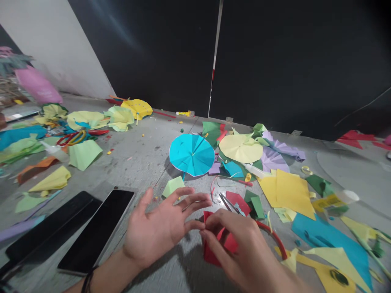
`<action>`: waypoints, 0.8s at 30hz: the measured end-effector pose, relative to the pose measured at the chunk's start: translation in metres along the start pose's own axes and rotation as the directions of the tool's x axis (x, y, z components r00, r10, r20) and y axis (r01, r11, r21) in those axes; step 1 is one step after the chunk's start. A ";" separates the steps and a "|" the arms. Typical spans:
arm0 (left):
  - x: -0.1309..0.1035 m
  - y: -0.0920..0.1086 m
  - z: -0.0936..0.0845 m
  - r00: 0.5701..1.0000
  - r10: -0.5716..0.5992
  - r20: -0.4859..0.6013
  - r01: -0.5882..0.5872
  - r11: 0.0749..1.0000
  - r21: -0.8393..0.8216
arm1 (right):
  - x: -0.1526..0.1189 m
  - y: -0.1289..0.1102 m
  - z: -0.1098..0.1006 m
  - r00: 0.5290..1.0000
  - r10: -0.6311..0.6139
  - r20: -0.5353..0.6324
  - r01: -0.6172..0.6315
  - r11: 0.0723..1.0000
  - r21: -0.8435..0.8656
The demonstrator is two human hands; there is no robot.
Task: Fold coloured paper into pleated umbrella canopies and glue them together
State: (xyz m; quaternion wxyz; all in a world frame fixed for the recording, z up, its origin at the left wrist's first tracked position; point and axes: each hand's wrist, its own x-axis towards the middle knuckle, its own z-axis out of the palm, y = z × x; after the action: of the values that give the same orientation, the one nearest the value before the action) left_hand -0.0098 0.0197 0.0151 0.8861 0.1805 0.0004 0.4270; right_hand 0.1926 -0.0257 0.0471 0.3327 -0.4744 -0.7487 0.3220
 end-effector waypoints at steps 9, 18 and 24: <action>-0.001 0.000 0.001 0.998 0.011 -0.058 -0.007 0.998 0.060 | 0.002 -0.004 -0.005 0.999 -0.029 0.026 0.029 1.000 -0.005; -0.001 0.000 0.000 0.999 0.021 -0.040 -0.019 0.999 0.041 | 0.002 -0.007 -0.011 0.999 -0.041 -0.002 0.041 0.999 -0.035; 0.001 0.000 0.003 0.999 0.005 -0.035 -0.001 0.994 0.110 | 0.001 -0.006 -0.016 1.000 -0.019 -0.015 0.019 0.999 -0.050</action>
State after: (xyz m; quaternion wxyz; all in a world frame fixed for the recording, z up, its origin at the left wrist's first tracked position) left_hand -0.0090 0.0197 0.0183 0.8740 0.2212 0.0392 0.4308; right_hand 0.2018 -0.0238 0.0616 0.3296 -0.4779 -0.7584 0.2964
